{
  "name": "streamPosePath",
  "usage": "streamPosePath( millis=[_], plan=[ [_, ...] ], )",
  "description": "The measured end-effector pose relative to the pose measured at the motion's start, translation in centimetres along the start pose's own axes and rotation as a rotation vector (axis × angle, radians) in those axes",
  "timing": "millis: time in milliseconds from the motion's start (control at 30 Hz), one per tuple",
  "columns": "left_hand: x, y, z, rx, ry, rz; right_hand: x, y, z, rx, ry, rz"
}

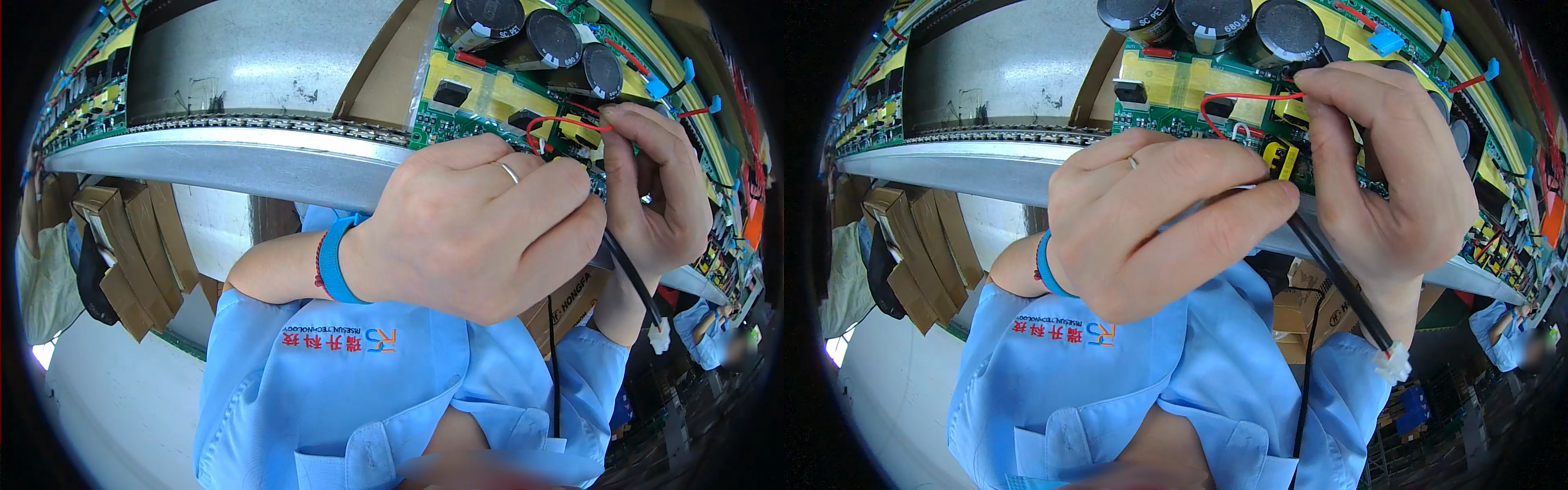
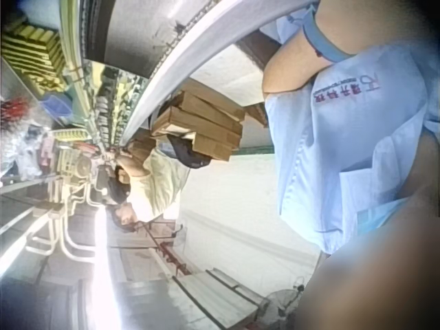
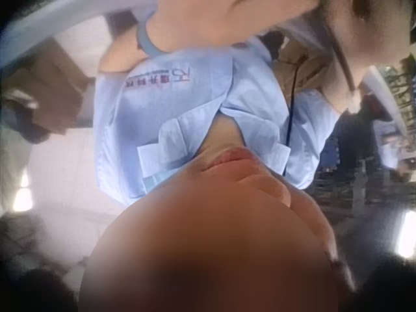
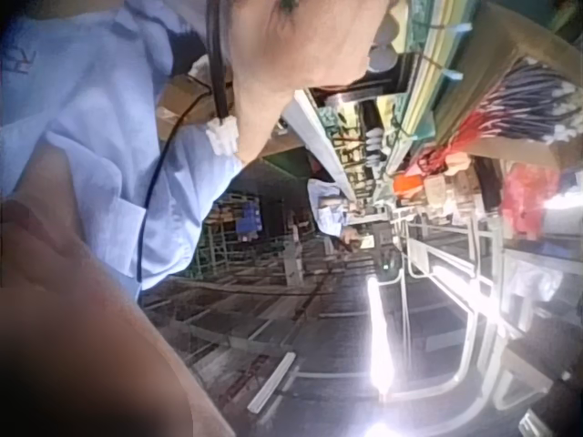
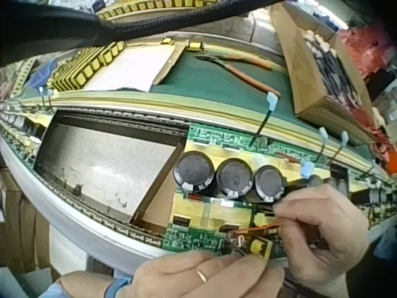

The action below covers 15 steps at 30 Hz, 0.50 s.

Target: The person is seen connecting wires and components on an electronic circuit board assembly line.

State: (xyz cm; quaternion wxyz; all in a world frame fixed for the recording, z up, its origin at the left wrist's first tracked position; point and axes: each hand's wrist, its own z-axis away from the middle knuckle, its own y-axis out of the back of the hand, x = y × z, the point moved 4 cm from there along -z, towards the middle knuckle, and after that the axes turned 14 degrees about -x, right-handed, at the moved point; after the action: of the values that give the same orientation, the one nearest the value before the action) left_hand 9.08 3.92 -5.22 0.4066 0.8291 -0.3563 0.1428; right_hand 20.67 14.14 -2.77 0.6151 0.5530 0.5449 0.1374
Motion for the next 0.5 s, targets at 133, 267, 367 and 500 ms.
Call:
streamPosePath(
  millis=[133, 267, 367, 500],
  plan=[
    [-0.1, 0.3, -0.9, -0.022, 0.045, -0.083, -0.2, 1.0, -0.1, -0.035, 0.024, 0.091],
    [0.2, 0.7, -1.8, -0.075, 0.172, -0.219, 0.9, 2.8, 2.1, 0.224, 0.055, -0.002],
    [0.3, 0.1, -2.5, -0.118, 0.207, -0.337, 1.5, 4.5, 2.8, 0.249, -0.060, 0.078],
    [0.5, -0.4, -3.3, -0.228, 0.226, -0.427, 1.1, 4.8, 1.3, 0.159, 0.130, 0.352]
  ],
)
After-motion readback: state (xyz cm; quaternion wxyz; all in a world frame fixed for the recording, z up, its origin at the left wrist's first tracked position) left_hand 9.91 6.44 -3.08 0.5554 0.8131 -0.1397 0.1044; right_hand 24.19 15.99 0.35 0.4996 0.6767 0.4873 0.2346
